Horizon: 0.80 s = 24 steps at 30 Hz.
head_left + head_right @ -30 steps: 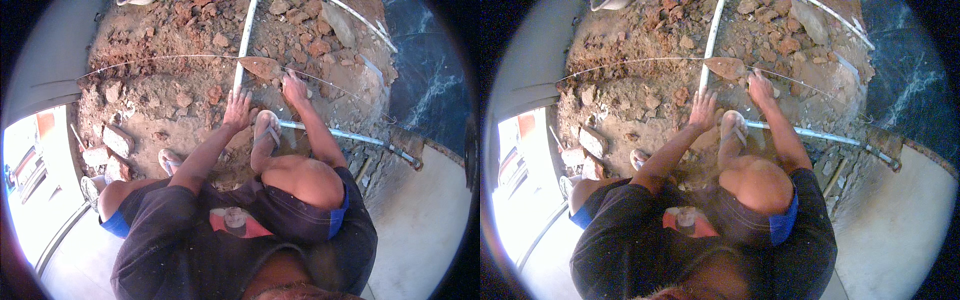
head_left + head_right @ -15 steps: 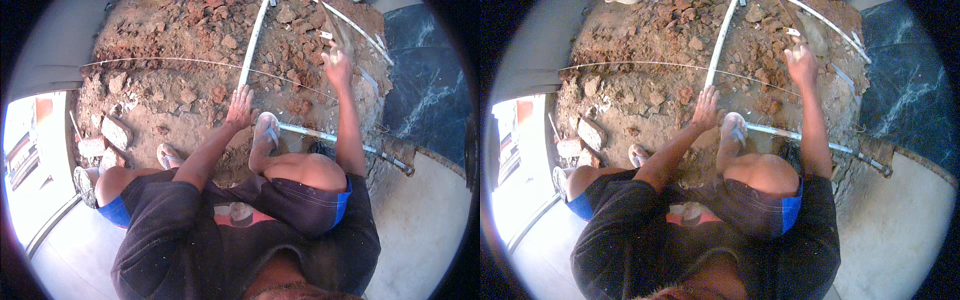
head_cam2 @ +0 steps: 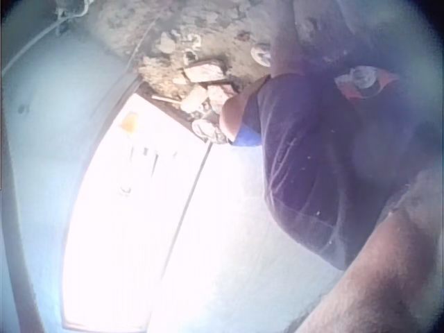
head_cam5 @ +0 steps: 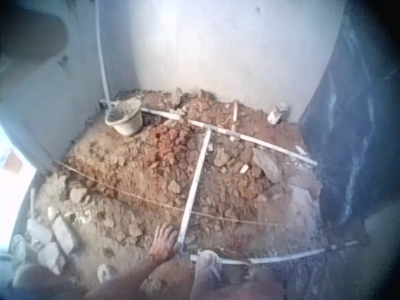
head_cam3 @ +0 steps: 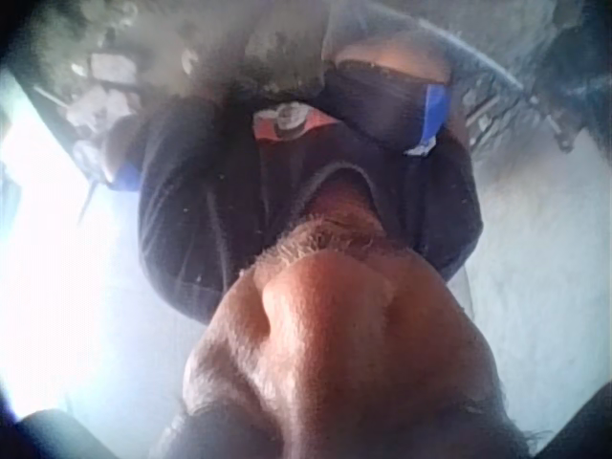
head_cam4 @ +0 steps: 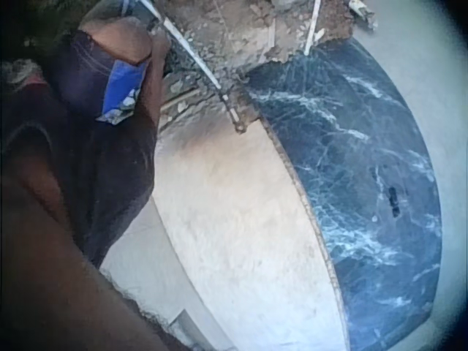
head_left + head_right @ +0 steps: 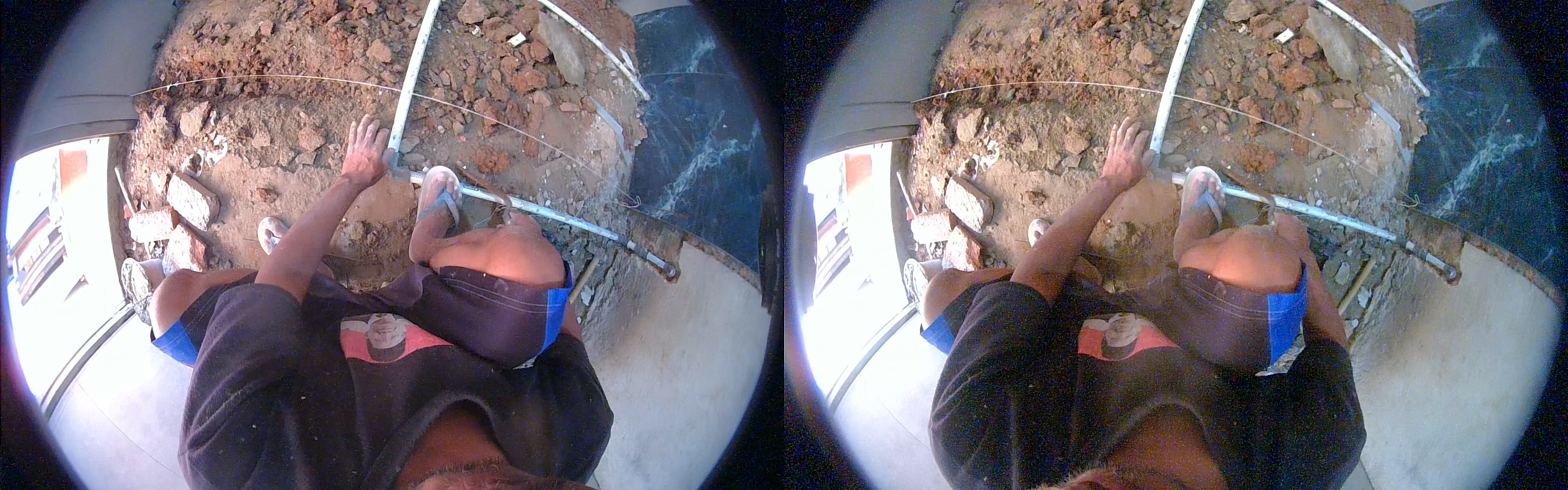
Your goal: The person installs plumbing pipes in a floor trench by positioning white PVC pipes and using a trowel to apply mortar around them.
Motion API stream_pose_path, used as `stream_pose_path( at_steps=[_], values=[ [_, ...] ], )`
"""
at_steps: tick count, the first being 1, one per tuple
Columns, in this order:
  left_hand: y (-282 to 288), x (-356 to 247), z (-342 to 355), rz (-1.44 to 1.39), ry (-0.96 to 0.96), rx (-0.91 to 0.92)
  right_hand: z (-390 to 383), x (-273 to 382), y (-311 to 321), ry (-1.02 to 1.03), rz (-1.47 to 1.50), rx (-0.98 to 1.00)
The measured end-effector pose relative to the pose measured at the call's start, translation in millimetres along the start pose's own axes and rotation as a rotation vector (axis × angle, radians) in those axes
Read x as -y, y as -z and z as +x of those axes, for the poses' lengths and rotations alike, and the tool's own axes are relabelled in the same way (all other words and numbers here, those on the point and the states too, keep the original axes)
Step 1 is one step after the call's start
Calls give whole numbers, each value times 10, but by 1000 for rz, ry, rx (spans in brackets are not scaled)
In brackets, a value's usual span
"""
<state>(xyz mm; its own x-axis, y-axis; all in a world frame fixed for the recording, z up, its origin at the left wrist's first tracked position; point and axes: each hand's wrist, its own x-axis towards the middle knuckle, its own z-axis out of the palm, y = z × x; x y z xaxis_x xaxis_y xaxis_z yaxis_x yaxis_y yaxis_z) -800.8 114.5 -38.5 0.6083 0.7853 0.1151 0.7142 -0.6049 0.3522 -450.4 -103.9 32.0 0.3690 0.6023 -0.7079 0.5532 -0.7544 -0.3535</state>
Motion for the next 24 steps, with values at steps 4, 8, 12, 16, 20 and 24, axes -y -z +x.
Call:
stream_pose_path(
  at_steps=[4, 8, 12, 16, 20, 24],
  values=[
    [11, -72, 3, -22, 21, 38, -76, 47, -282, 189, -192, 23],
    [-34, -100, -34, -76, 25, -3, 3, 25, -469, 237, -178, 11],
    [93, -155, -14, -132, 78, 50, -30, 8, -517, 248, -161, 0],
    [159, -218, -61, -111, 196, 142, -54, 18, -585, 264, -165, 11],
    [16, -293, 7, -145, 286, 98, -96, -18, -650, 261, -148, -4],
    [-263, -106, 63, -117, 473, 174, 4, -61, -677, 334, -161, -10]
  ],
)
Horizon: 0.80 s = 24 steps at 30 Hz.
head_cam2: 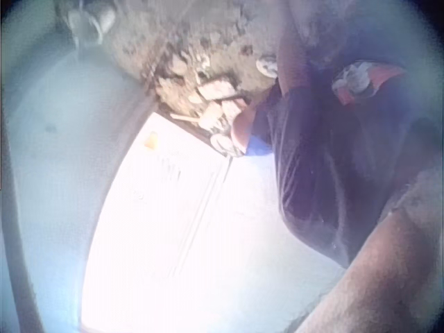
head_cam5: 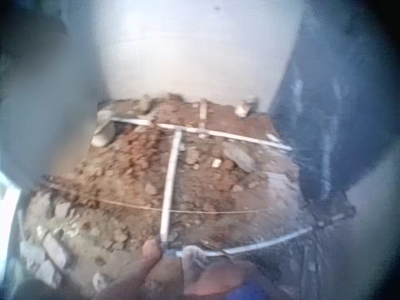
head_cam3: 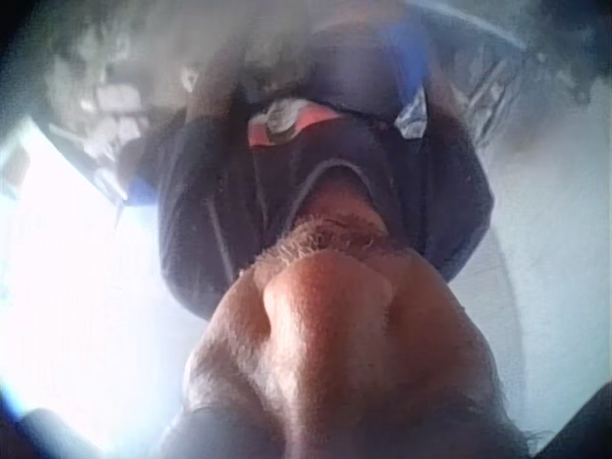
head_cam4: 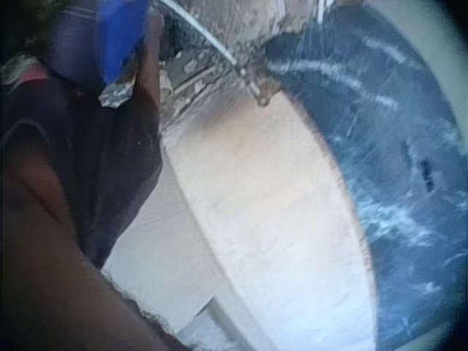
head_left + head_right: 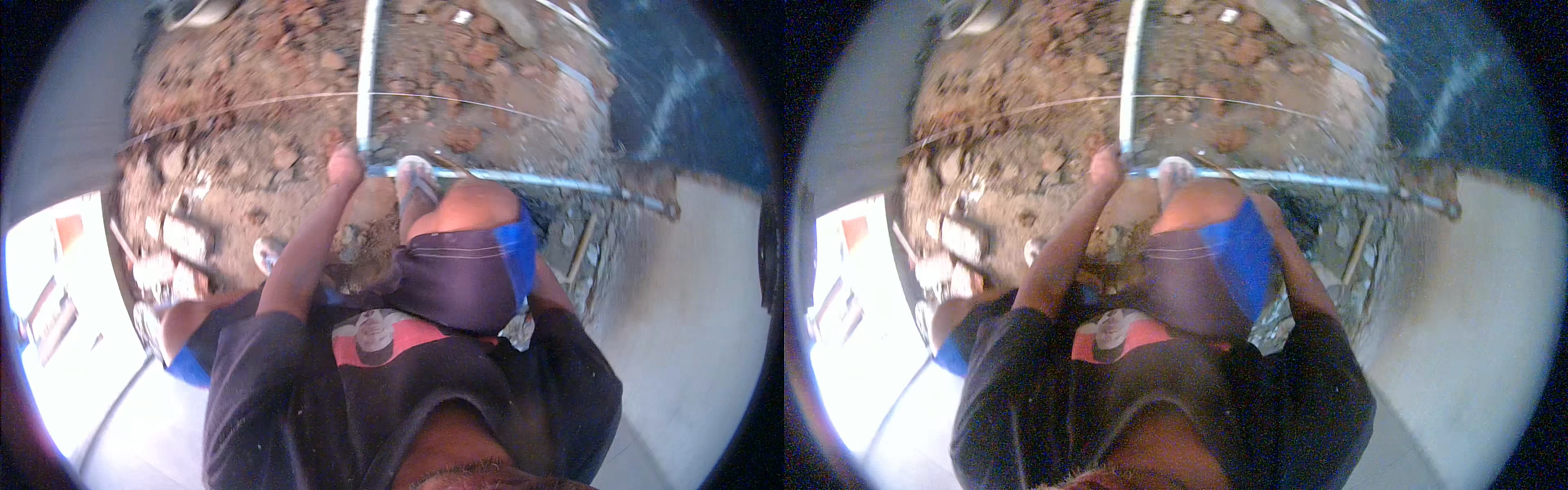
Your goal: The person installs plumbing pipes in a floor trench by positioning white PVC pipes and using a trowel to apply mortar around them.
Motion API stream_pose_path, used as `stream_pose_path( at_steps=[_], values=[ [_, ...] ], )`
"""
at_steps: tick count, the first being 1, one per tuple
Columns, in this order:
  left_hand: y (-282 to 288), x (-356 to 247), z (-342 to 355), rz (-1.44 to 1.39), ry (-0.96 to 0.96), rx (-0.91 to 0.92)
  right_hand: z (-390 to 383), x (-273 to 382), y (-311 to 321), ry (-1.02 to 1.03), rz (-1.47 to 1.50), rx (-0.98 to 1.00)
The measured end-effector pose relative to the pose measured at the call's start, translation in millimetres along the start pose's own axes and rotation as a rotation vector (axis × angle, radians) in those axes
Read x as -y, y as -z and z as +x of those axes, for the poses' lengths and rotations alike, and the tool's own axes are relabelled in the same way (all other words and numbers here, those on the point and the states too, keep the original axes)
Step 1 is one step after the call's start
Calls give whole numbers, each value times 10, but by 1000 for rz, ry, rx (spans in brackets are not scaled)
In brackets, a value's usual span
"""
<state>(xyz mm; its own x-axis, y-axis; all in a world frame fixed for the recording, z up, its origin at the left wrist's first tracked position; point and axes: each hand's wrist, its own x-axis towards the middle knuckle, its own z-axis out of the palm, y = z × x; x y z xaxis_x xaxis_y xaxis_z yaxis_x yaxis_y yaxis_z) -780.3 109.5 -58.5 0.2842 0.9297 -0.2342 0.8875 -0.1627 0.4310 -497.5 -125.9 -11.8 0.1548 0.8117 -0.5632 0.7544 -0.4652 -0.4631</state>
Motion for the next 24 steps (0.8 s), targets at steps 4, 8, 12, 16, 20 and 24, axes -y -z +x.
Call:
stream_pose_path(
  at_steps=[4, 8, 12, 16, 20, 24],
  values=[
    [12, 77, 14, -155, -127, -86, 49, -337, 46, 20, -62, -43],
    [225, -172, 2, -178, -41, 62, -166, -55, 196, -47, -100, -60],
    [235, -144, -19, -175, -135, 16, -192, 20, 341, -128, -209, -94],
    [96, -32, 32, -56, -175, -55, 41, -487, 582, -156, -396, -94],
    [25, -142, 0, -138, -79, 54, 130, -887, 874, -382, -269, -240],
    [-240, 180, 81, -191, -44, -57, 257, -816, 1170, -464, -134, -399]
  ],
)
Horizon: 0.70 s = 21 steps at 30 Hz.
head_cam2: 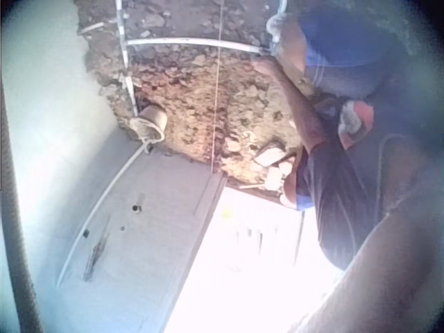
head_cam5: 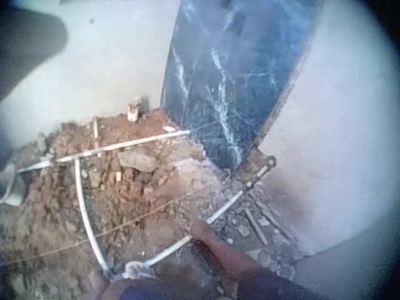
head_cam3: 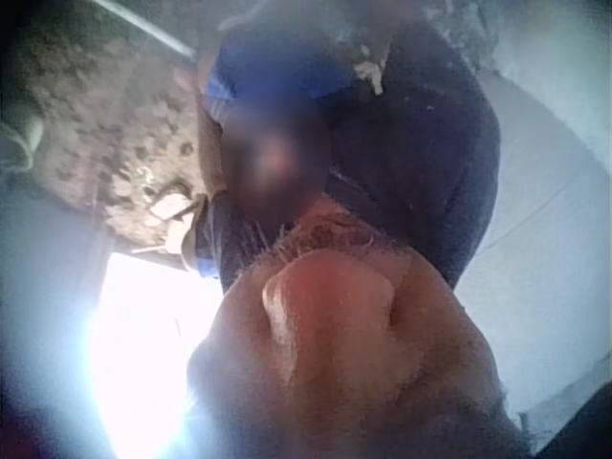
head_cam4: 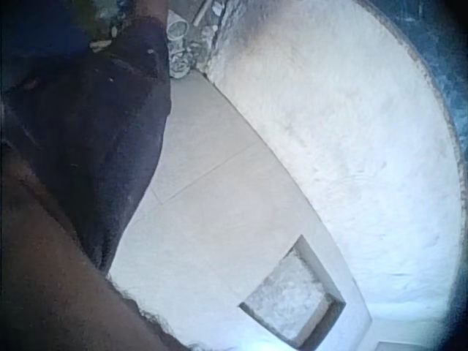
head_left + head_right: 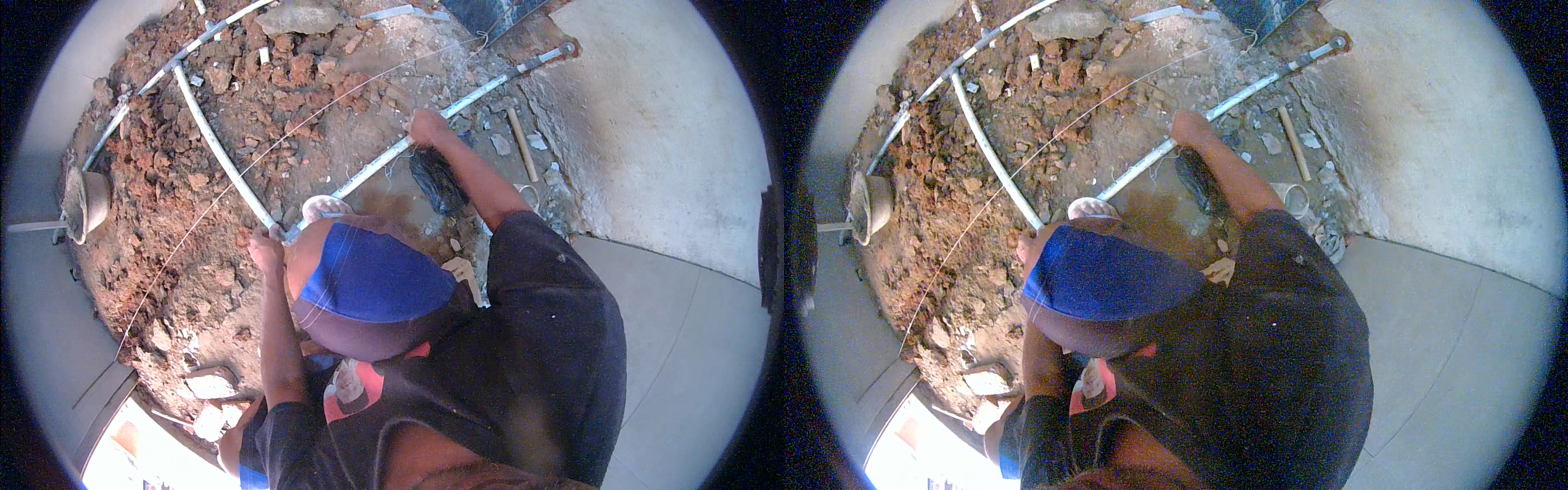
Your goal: The person installs plumbing pipes in a floor trench by positioning white PVC pipes and using a trowel to apply mortar around them.
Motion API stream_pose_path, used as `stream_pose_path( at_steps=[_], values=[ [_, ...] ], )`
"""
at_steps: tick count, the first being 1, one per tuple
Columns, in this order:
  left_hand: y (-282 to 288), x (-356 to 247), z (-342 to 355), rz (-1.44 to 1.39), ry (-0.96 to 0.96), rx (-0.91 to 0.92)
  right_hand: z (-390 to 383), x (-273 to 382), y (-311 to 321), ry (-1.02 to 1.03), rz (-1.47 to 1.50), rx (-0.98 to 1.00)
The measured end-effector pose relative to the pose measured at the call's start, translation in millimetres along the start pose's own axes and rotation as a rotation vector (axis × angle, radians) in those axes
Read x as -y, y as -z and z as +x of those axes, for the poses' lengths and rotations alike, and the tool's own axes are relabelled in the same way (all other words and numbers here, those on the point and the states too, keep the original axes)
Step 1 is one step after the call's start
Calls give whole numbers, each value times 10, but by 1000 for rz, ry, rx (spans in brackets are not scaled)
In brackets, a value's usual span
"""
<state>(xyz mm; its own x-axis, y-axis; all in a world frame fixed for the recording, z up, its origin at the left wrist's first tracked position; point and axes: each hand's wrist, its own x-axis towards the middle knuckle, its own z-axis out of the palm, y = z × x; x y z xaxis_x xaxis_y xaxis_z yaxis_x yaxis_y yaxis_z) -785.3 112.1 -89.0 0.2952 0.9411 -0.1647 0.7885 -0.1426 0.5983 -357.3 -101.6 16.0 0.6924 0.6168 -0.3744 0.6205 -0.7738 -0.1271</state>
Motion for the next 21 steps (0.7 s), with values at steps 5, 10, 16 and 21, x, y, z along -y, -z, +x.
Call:
stream_pose_path(
  at_steps=[5, 10, 16, 21],
  values=[
    [205, -130, -37, -13, 33, 93, -370, 425, -64, 304, 87, 115],
    [286, -370, -68, 119, 8, 96, -569, 792, -252, 440, -13, 369],
    [458, -498, -153, -1, 43, 158, 195, 874, -366, 236, -54, 201],
    [574, -492, -144, 25, -25, 27, 58, 1189, -118, 405, -153, 283]
  ],
)
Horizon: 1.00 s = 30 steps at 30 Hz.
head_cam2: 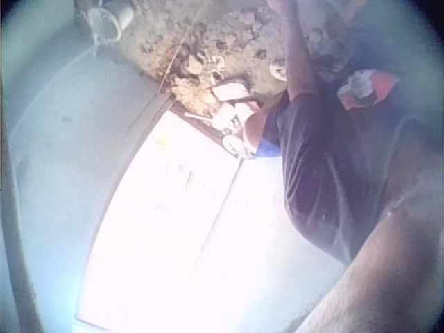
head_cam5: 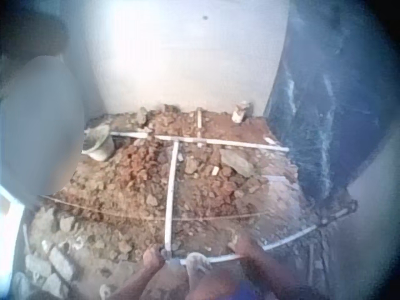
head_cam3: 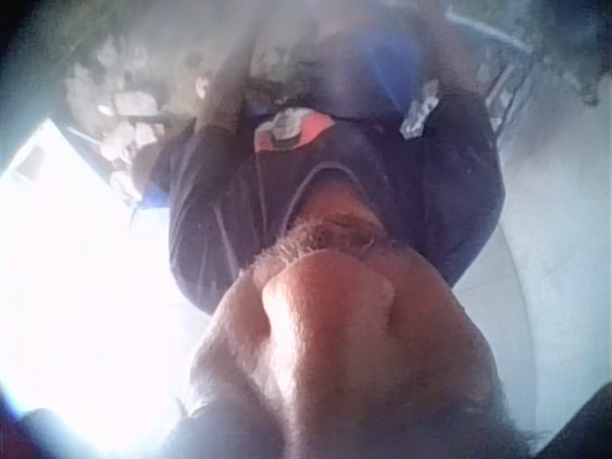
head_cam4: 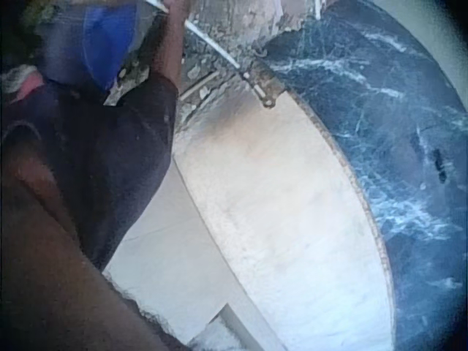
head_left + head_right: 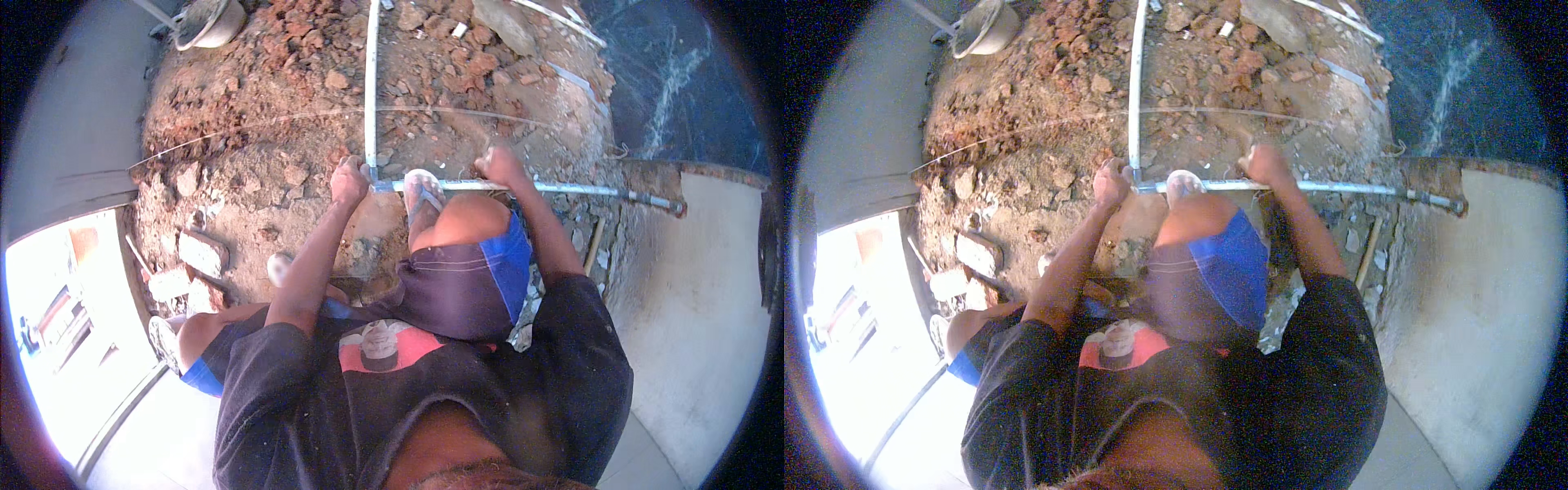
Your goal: The person installs plumbing pipes in a floor trench by positioning white PVC pipes and using a trowel to apply mortar around them.
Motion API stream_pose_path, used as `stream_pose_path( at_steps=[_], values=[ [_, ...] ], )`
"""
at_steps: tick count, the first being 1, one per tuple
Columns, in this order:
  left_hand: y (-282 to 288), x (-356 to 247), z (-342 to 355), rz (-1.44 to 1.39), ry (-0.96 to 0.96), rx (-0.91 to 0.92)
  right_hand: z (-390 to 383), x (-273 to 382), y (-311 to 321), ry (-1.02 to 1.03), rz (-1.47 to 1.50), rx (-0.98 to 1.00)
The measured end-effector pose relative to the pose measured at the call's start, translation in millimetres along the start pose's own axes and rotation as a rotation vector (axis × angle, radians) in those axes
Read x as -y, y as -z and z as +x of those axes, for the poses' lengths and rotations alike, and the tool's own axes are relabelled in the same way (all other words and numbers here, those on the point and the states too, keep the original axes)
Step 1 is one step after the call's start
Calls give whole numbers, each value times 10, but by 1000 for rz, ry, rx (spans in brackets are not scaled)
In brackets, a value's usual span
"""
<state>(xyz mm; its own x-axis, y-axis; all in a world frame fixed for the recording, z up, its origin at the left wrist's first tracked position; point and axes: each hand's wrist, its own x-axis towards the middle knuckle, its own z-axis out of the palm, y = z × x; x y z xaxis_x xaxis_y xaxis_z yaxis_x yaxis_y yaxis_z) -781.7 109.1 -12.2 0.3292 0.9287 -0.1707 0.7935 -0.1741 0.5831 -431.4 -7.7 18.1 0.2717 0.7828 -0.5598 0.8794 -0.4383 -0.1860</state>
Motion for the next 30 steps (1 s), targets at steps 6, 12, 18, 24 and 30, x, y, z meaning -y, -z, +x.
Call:
stream_pose_path(
  at_steps=[6, 12, 18, 24, 30],
  values=[
    [-54, 46, -50, 7, -15, 54, -243, 683, -434, 208, 152, -94],
    [-113, 19, -83, 23, -66, 71, 402, 509, -52, 69, 101, -23],
    [18, 72, -37, 42, -37, 99, 337, 537, 70, 140, 2, -244],
    [529, -85, 164, 128, 48, 170, -329, 1015, 9, 258, -13, 117],
    [470, 419, 515, 272, -124, 166, 106, 895, 95, 128, 8, -1]
  ],
)
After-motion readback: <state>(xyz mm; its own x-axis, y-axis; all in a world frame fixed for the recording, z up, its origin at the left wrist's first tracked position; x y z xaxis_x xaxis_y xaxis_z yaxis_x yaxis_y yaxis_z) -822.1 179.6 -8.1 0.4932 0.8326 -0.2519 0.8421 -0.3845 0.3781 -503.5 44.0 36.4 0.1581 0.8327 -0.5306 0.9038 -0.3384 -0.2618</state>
